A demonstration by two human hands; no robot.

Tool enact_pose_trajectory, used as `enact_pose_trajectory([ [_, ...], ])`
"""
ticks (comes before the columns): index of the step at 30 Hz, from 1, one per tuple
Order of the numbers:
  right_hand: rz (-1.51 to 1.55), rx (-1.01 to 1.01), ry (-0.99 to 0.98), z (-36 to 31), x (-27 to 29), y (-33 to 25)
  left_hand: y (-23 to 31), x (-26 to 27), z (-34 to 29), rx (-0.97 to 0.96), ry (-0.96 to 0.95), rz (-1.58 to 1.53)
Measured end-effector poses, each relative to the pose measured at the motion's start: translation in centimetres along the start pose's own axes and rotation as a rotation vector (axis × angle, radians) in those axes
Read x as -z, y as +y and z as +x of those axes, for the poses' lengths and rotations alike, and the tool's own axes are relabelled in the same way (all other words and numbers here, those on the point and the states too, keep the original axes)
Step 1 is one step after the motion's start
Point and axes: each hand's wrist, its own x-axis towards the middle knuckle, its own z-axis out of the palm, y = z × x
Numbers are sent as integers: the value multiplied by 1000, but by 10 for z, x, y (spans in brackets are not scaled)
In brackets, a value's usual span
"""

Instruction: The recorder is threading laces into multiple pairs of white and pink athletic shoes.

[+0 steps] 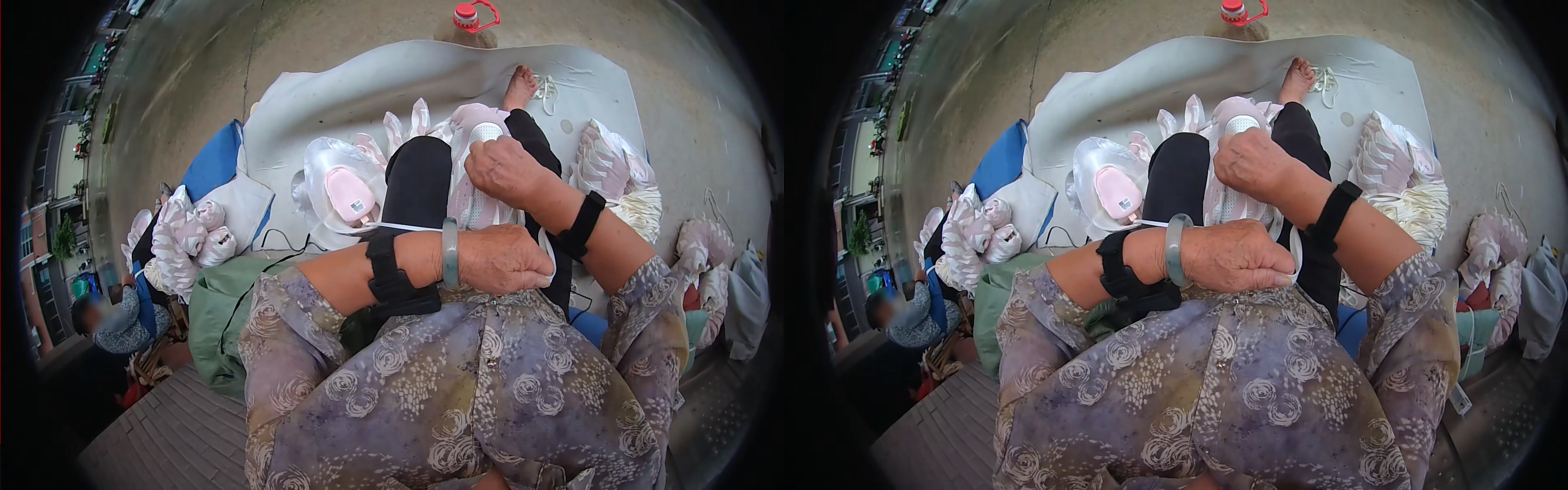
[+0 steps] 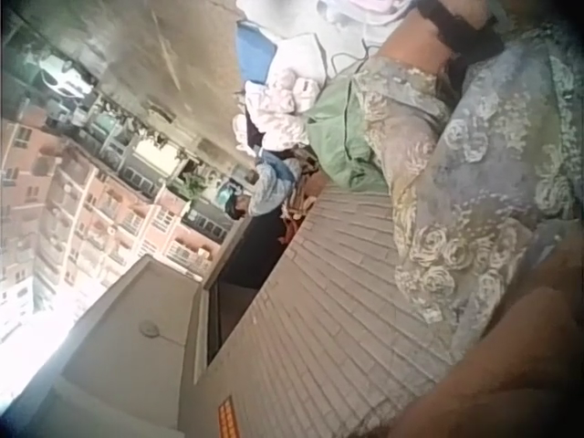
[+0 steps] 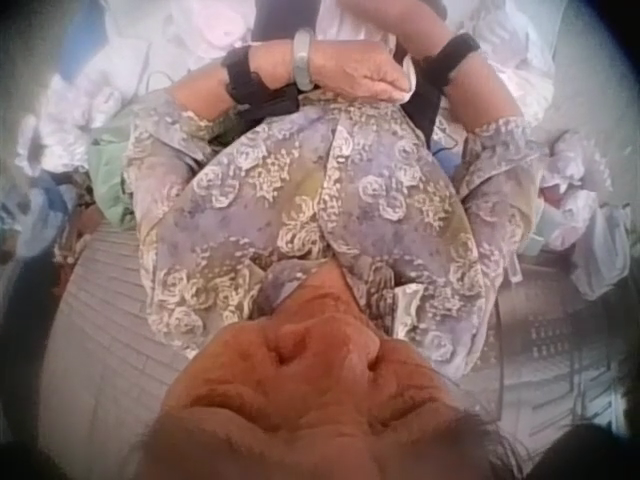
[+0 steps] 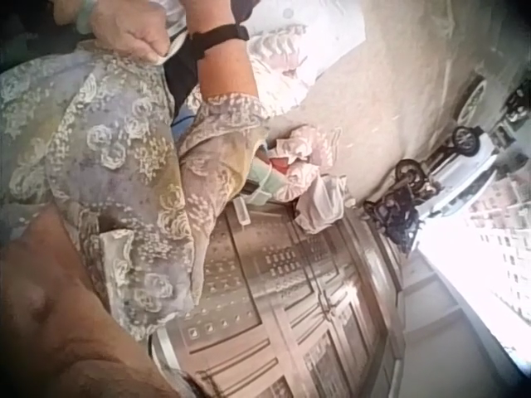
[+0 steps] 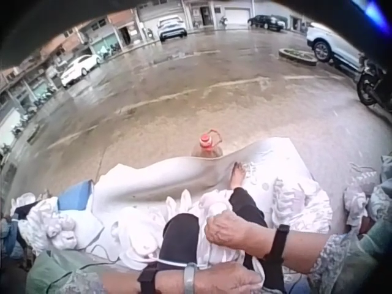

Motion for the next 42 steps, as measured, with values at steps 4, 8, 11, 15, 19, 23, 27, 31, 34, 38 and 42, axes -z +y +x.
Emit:
enact_pose_trajectory([
  [4,-81,188,-88,10,3,-4,-1,-1,-2,-14,29,45],
  [8,-78,198,-147,11,3,-2,-2,-5,1,-38,64,40],
  [11,-31,140,-40,7,-9,4,-1,-7,5,-34,79,85],
  [15,207,-241,107,-8,-17,13,0,-10,7,-74,144,118],
  [19,262,-286,128,-12,-17,10,3,-7,10,-38,150,80],
  [23,96,5,192,0,-9,14,4,-8,13,-72,184,116],
  [27,-119,164,-113,14,-2,6,4,-9,12,-56,179,143],
  [31,-210,259,-182,21,-1,9,5,-7,10,-30,174,204],
  [34,-143,302,-161,23,-5,16,5,-4,10,-42,187,176],
  [38,26,131,3,15,-23,28,9,4,13,-58,208,168],
  [42,398,-487,171,0,-27,22,10,0,11,-120,212,121],
])
